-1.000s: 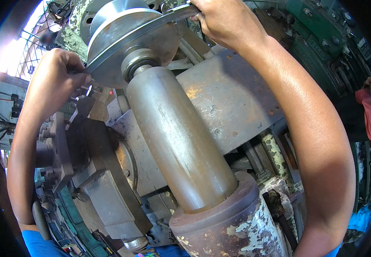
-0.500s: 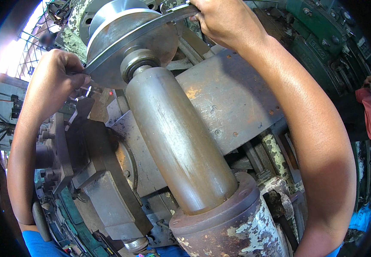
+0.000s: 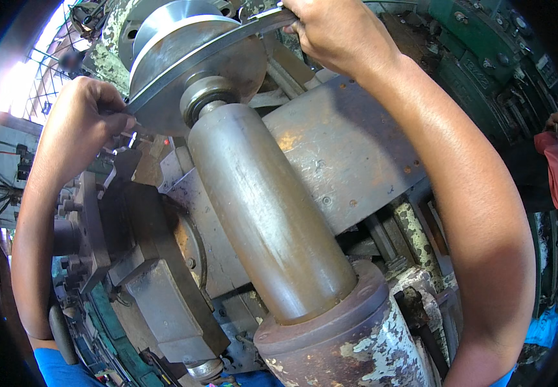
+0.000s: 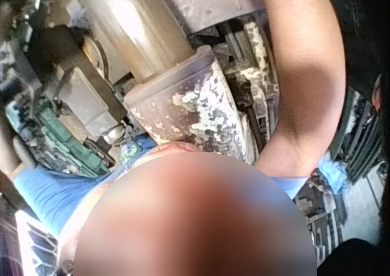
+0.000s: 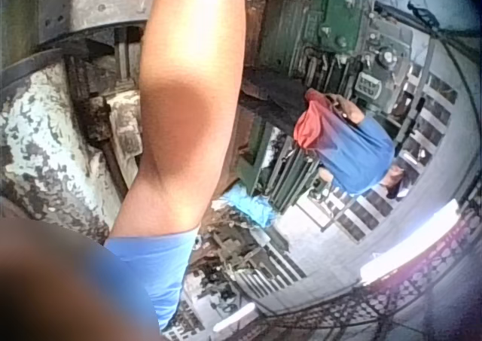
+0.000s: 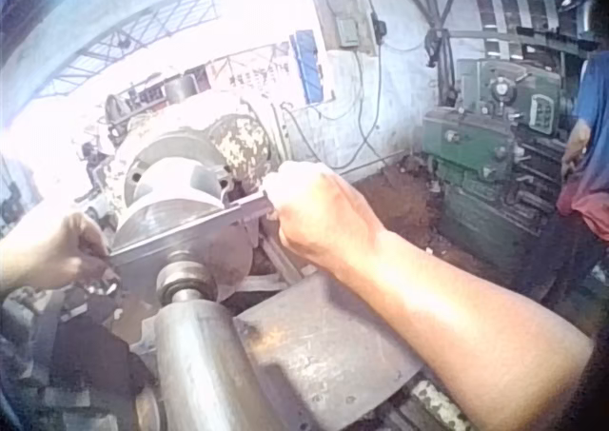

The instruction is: The person operates a metal lathe, adjusting controls and using a wrench to tighten components. They then measure a rotating metal part with a caliper and continue machining.

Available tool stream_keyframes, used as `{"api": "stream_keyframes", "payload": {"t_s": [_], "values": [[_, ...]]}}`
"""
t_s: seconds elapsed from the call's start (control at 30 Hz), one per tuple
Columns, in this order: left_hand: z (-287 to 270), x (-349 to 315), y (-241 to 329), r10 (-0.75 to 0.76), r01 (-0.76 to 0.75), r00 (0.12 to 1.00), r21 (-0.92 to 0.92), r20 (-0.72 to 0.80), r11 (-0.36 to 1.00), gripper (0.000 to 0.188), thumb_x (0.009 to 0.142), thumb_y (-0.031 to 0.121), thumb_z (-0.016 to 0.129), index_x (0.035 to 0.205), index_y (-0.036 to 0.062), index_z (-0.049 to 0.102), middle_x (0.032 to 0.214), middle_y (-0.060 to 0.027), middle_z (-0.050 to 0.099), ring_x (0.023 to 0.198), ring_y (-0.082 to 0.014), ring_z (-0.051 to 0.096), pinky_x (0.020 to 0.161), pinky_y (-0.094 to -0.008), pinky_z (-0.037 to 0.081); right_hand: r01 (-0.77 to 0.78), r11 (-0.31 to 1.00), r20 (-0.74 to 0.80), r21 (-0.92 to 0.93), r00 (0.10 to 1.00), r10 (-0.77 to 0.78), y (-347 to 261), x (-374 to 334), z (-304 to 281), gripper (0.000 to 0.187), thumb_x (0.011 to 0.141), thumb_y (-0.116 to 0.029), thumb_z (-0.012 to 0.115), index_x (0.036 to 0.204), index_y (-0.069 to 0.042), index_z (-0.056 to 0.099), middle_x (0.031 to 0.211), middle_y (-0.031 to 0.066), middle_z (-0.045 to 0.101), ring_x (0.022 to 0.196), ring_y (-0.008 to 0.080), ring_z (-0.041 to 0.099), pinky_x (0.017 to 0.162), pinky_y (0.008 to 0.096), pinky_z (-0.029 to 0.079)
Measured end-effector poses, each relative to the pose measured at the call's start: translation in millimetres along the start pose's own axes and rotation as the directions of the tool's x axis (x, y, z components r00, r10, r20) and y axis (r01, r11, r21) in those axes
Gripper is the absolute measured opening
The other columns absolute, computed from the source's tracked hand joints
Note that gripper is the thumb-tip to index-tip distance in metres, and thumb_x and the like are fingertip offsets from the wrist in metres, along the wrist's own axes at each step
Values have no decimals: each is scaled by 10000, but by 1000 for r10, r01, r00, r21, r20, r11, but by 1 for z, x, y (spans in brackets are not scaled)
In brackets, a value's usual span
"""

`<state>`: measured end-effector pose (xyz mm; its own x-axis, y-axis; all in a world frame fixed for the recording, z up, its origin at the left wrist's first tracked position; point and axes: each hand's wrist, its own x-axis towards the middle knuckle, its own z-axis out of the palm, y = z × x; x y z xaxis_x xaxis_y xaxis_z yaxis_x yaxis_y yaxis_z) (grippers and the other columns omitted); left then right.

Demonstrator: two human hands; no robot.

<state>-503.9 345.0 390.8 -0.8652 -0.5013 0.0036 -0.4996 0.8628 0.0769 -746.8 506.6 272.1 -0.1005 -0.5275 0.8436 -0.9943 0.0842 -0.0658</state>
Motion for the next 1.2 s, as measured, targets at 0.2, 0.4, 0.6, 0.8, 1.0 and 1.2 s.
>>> {"api": "stream_keyframes", "payload": {"t_s": [0.2, 0.4, 0.6, 0.8, 1.0, 1.2], "values": [[0, -2, 1, -15, 15, 1000, -17, -6, 1000, 72, 764, -13, 698, 725, -45, 647, 591, -57, 606, 507, -96, 563, 487, -263, 438, 7, 1000, 1, 11, 1000, -7, 1, 1, 0, 104, 770, -10, 511, 781, 13, 612, 763, 236, 618, 771, 423, 631, 721, 478, 513], [0, -2, 2, -10, 10, 1000, 5, -11, 1000, 56, 764, -17, 696, 733, -44, 658, 593, -58, 609, 511, -99, 562, 488, -263, 436, 2, 1000, 24, 19, 1000, -3, 1, 1, -1, 108, 770, -6, 508, 785, 17, 612, 761, 238, 618, 772, 422, 632, 724, 477, 514], [0, 0, 1, -18, 18, 1000, 3, 5, 1000, 61, 761, -14, 699, 729, -44, 656, 590, -58, 608, 515, -97, 558, 488, -267, 432, 8, 1000, 15, 6, 1000, -8, 1, 0, -1, 110, 769, -6, 508, 789, 12, 614, 764, 236, 619, 781, 419, 633, 732, 477, 512], [0, -1, 0, 7, -7, 1000, 9, -2, 1000, 81, 761, 0, 705, 720, -41, 649, 581, -52, 597, 501, -98, 548, 481, -269, 424, 16, 1000, -2, 15, 1000, -16, 2, 0, 0, 109, 773, -15, 511, 784, 6, 617, 762, 233, 619, 778, 420, 630, 729, 478, 510], [1, -1, -1, 2, -2, 1000, 4, -16, 1000, 82, 759, 0, 711, 724, -43, 651, 573, -48, 588, 496, -95, 541, 477, -269, 420, 19, 1000, -9, -2, 1000, -19, 1, 0, 1, 105, 778, -22, 514, 779, 3, 616, 762, 230, 620, 778, 418, 631, 731, 478, 509], [1, -1, 0, 1, -1, 1000, 5, -19, 1000, 80, 760, -4, 712, 727, -42, 650, 576, -46, 587, 500, -92, 546, 477, -268, 422, 9, 1000, -7, -8, 1000, -9, 1, 0, 1, 112, 788, -32, 510, 779, 1, 616, 764, 228, 619, 782, 416, 630, 737, 477, 508]]}}
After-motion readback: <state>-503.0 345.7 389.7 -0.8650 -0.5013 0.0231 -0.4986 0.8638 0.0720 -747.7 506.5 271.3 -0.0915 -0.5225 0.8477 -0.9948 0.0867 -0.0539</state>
